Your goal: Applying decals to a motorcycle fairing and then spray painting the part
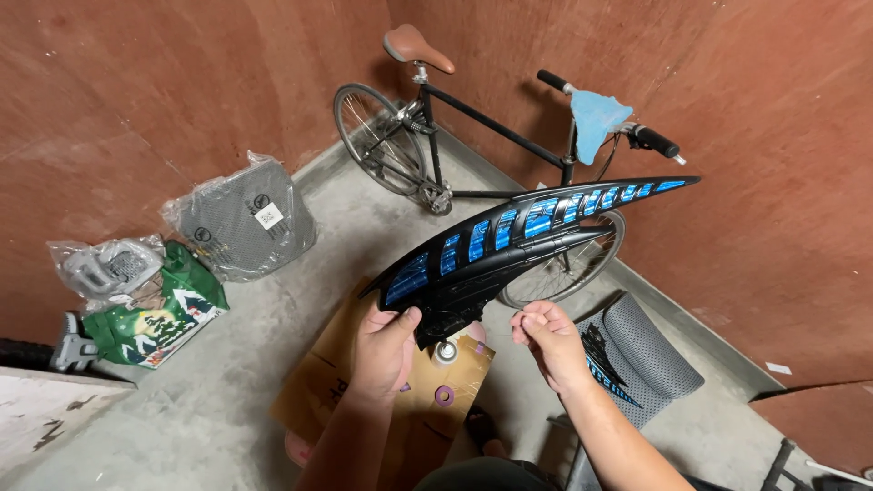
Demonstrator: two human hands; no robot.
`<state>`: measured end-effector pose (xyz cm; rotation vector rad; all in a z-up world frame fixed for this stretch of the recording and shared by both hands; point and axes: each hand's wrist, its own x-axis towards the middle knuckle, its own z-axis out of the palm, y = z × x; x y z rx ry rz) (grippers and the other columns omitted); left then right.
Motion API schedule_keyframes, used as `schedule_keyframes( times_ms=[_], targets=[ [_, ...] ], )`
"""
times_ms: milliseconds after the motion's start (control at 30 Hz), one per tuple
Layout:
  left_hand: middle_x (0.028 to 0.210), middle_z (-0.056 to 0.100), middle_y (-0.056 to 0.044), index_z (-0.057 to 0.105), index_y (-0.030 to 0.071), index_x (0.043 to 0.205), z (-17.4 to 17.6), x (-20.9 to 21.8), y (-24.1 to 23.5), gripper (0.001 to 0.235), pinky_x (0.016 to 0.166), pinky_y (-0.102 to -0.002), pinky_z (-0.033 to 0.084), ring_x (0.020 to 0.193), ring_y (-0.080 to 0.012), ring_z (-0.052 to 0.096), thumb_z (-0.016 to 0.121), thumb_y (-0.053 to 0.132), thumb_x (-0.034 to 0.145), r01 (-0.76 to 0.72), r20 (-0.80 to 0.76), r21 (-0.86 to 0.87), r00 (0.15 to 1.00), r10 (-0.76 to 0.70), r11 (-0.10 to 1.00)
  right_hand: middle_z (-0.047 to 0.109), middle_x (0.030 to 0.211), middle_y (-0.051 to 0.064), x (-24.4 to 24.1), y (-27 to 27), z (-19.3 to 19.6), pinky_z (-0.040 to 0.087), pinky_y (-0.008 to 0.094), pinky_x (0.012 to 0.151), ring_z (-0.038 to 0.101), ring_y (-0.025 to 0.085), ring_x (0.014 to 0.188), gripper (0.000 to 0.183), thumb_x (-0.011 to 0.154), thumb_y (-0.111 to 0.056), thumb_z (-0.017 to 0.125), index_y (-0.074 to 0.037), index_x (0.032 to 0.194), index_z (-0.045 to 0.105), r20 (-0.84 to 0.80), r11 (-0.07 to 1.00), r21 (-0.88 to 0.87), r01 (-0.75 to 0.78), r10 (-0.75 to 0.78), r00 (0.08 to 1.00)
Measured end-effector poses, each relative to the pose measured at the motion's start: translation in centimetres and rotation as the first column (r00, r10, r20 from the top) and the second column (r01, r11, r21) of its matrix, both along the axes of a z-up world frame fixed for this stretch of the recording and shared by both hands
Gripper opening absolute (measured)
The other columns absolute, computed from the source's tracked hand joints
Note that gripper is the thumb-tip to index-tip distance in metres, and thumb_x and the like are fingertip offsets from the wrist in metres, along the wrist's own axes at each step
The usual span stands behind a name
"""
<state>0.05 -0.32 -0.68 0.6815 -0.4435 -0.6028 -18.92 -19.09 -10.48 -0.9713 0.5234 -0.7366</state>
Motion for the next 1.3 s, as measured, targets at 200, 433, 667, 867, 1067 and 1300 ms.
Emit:
schedule_keyframes(
  times_ms=[200,433,667,867,1067,1300],
  targets=[
    [0.136,0.066,-0.021,0.06,-0.002,0.134,-2.0,0.6,0.1,0.042,0.112,-0.057,0.044,0.132,-0.0354,0.057,0.054,-0.012,0.093,0.031,-0.004,-0.004,1.0,-0.031,1.0,0.074,0.11,0.025,-0.1,0.3,0.2,0.064,0.04,0.084,0.076,0.031,0.094,0.038,0.083,0.016,0.068,0.001,0.118,0.058,0.026,1.0,-0.015,-0.02,0.021,0.999],
    [0.136,0.066,-0.022,0.059,-0.003,0.135,-0.1,0.0,0.1,0.042,0.113,-0.058,0.044,0.133,-0.0354,0.057,0.055,-0.011,0.094,0.037,-0.028,-0.014,0.999,-0.038,0.999,0.072,0.107,0.022,0.1,1.0,2.0,0.061,0.045,0.093,0.075,0.033,0.102,0.025,0.094,0.009,0.06,0.003,0.118,0.057,0.014,0.998,0.065,-0.002,0.001,1.0],
    [0.132,0.069,-0.023,0.062,-0.003,0.132,-0.7,-0.2,0.3,0.039,0.113,-0.055,0.044,0.131,-0.0345,0.059,0.057,-0.01,0.094,0.0,-0.038,0.017,0.999,0.001,1.0,0.072,0.085,0.025,-0.1,0.2,-0.2,0.066,0.04,0.065,0.076,0.031,0.068,0.017,0.108,-0.014,0.046,-0.003,0.115,0.057,-0.054,0.994,0.107,0.025,-0.019,0.998],
    [0.128,0.071,-0.021,0.063,-0.004,0.13,-0.3,-0.6,0.4,0.039,0.111,-0.053,0.046,0.128,-0.0322,0.061,0.058,-0.012,0.092,-0.031,-0.019,0.053,0.999,0.032,0.998,0.059,0.059,0.02,-0.3,-0.8,-3.2,0.057,0.034,0.052,0.06,0.023,0.044,0.019,0.106,-0.02,0.055,-0.003,0.103,0.063,-0.033,0.997,0.03,0.067,-0.066,0.997],
    [0.124,0.073,-0.019,0.063,-0.003,0.129,-1.4,-0.6,0.5,0.04,0.109,-0.05,0.049,0.125,-0.0279,0.063,0.061,-0.013,0.09,-0.061,0.034,0.117,0.998,0.057,0.991,0.064,0.074,0.018,-0.1,-0.3,-2.7,0.056,0.035,0.069,0.064,0.024,0.065,0.01,0.1,-0.006,0.063,0.0,0.107,0.066,0.006,0.996,-0.021,0.088,-0.088,0.996],
    [0.122,0.074,-0.02,0.065,-0.005,0.125,0.2,-0.6,0.8,0.037,0.108,-0.052,0.05,0.122,-0.0285,0.064,0.06,-0.015,0.09,-0.075,0.066,0.156,0.996,0.065,0.985,0.071,0.115,0.029,0.3,0.3,-0.8,0.061,0.045,0.09,0.074,0.033,0.099,0.018,0.102,0.0,0.053,0.003,0.117,0.061,0.037,0.994,0.096,0.052,-0.056,0.998]
  ],
)
